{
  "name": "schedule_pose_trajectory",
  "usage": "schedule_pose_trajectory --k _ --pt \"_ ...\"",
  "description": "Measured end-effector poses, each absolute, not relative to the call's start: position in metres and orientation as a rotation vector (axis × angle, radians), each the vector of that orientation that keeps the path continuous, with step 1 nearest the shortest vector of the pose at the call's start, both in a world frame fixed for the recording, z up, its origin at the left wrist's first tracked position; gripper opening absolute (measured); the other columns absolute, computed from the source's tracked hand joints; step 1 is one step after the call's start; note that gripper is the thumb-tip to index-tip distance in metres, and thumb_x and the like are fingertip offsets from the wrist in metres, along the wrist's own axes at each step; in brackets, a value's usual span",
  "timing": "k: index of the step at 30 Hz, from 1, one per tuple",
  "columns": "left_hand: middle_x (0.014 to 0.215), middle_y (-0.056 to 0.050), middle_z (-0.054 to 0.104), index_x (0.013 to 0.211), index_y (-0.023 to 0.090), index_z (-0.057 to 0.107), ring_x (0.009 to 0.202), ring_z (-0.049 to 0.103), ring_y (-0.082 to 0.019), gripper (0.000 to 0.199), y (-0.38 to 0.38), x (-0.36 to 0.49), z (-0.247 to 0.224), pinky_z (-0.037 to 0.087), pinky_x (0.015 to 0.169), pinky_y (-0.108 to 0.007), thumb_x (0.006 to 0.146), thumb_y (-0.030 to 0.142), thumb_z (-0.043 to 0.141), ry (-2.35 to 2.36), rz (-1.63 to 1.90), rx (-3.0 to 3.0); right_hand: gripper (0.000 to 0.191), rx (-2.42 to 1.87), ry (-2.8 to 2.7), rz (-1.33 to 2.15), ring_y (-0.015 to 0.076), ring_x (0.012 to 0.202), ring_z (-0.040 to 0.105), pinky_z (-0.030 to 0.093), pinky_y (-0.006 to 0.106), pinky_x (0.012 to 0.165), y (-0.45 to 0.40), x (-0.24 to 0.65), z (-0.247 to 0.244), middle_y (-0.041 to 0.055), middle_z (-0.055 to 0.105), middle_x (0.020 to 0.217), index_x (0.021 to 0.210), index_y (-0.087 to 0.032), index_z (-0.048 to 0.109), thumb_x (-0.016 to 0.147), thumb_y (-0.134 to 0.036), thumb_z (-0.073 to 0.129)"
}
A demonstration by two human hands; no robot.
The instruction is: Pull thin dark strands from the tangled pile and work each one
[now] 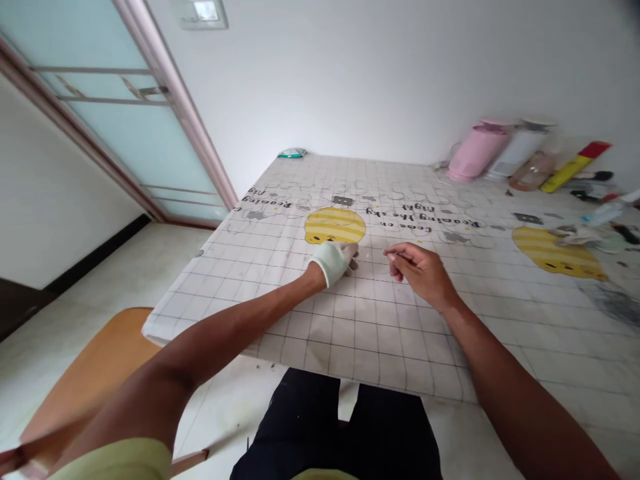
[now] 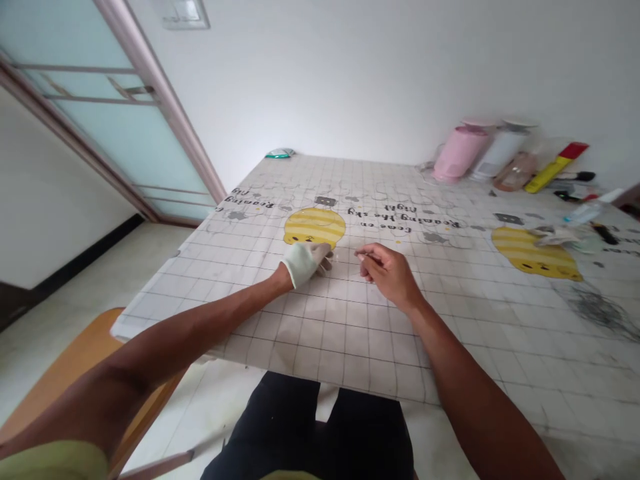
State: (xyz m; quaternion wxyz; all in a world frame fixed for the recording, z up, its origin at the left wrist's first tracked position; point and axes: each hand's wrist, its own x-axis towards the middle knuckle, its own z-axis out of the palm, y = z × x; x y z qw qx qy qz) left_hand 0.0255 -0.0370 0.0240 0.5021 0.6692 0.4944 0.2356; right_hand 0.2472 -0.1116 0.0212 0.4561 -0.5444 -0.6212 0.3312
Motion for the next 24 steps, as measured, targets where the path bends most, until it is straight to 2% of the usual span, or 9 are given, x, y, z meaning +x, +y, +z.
schedule_pose_trajectory --k 5,6,9,10,14,16,19,22,24 --pt "0.104 -0.006 0.08 0.101 0.023 0.08 0.101 0.072 -0.024 0.02 -0.083 0.019 0.019 0.052 0.091 -0.031 0.098 0.023 0.061 1.042 0.433 2.118 0.027 -1.302 -1.434 0.74 0.018 0.061 0.06 0.051 0.032 0.055 -0.11 0.256 0.027 0.0015 0.064 0.071 0.101 -0.023 0.07 0.092 -0.048 0.075" --pt "0.108 -0.007 0.08 0.105 0.024 0.08 0.102 0.072 -0.025 0.021 -0.093 0.022 0.018 0.052 0.09 -0.032 0.1 0.027 0.06 0.872 0.342 2.305 0.027 -1.305 -1.409 0.732 0.0186 0.061 0.06 0.051 0.033 0.055 -0.109 0.255 0.028 0.0021 0.065 0.072 0.1 -0.024 0.07 0.091 -0.049 0.076" --pt "0.094 -0.006 0.079 0.103 0.023 0.08 0.083 0.072 -0.023 0.03 -0.118 0.038 0.01 0.051 0.071 -0.034 0.104 0.04 0.055 0.435 0.015 2.588 0.027 -1.348 -1.448 0.748 0.0188 0.061 0.06 0.053 0.034 0.056 -0.106 0.239 0.036 0.0023 0.065 0.071 0.098 -0.024 0.072 0.091 -0.05 0.076" --pt "0.091 -0.007 0.079 0.101 0.022 0.08 0.08 0.071 -0.023 0.036 -0.123 0.045 0.006 0.049 0.067 -0.035 0.107 0.042 0.051 0.354 0.011 2.632 0.026 -1.369 -1.491 0.764 0.0187 0.061 0.06 0.053 0.034 0.057 -0.106 0.23 0.04 0.0024 0.065 0.07 0.097 -0.025 0.072 0.092 -0.05 0.076" --pt "0.087 -0.007 0.078 0.085 0.02 0.078 0.078 0.072 -0.021 0.035 -0.129 0.061 -0.014 0.05 0.064 -0.035 0.105 0.038 0.055 0.163 0.137 2.655 0.026 -1.395 -1.706 0.819 0.0195 0.069 0.066 0.056 0.034 0.065 -0.091 0.176 0.055 0.0033 0.071 0.076 0.098 -0.026 0.073 0.094 -0.051 0.073" --pt "0.095 -0.007 0.08 0.083 0.021 0.078 0.086 0.074 -0.022 0.036 -0.127 0.064 -0.023 0.054 0.071 -0.036 0.104 0.039 0.056 0.183 0.185 2.629 0.024 -1.38 -1.819 0.772 0.0204 0.076 0.069 0.056 0.034 0.07 -0.073 0.143 0.057 0.004 0.074 0.084 0.097 -0.026 0.074 0.095 -0.05 0.072" --pt "0.119 -0.005 0.08 0.091 0.026 0.083 0.119 0.071 -0.024 0.028 -0.126 0.065 -0.028 0.056 0.093 -0.037 0.101 0.038 0.06 0.216 0.253 2.618 0.023 -1.332 -1.933 0.702 0.0219 0.081 0.069 0.053 0.035 0.072 -0.032 0.093 0.05 0.0063 0.077 0.095 0.094 -0.023 0.076 0.095 -0.045 0.069" --pt "0.139 -0.006 0.073 0.104 0.025 0.084 0.144 0.055 -0.023 0.026 -0.126 0.065 -0.024 0.045 0.115 -0.031 0.1 0.038 0.062 0.179 0.313 2.655 0.017 -1.298 -1.976 0.644 0.0223 0.085 0.069 0.052 0.034 0.075 0.013 0.049 0.037 0.0059 0.078 0.093 0.089 -0.022 0.077 0.091 -0.036 0.068" --pt "0.143 -0.005 0.07 0.112 0.025 0.083 0.149 0.05 -0.02 0.029 -0.125 0.065 -0.021 0.04 0.119 -0.027 0.101 0.037 0.06 0.196 0.297 2.655 0.015 -1.351 -1.974 0.628 0.0202 0.078 0.066 0.05 0.033 0.071 0.041 0.025 0.029 0.0042 0.077 0.086 0.084 -0.021 0.077 0.088 -0.033 0.069"
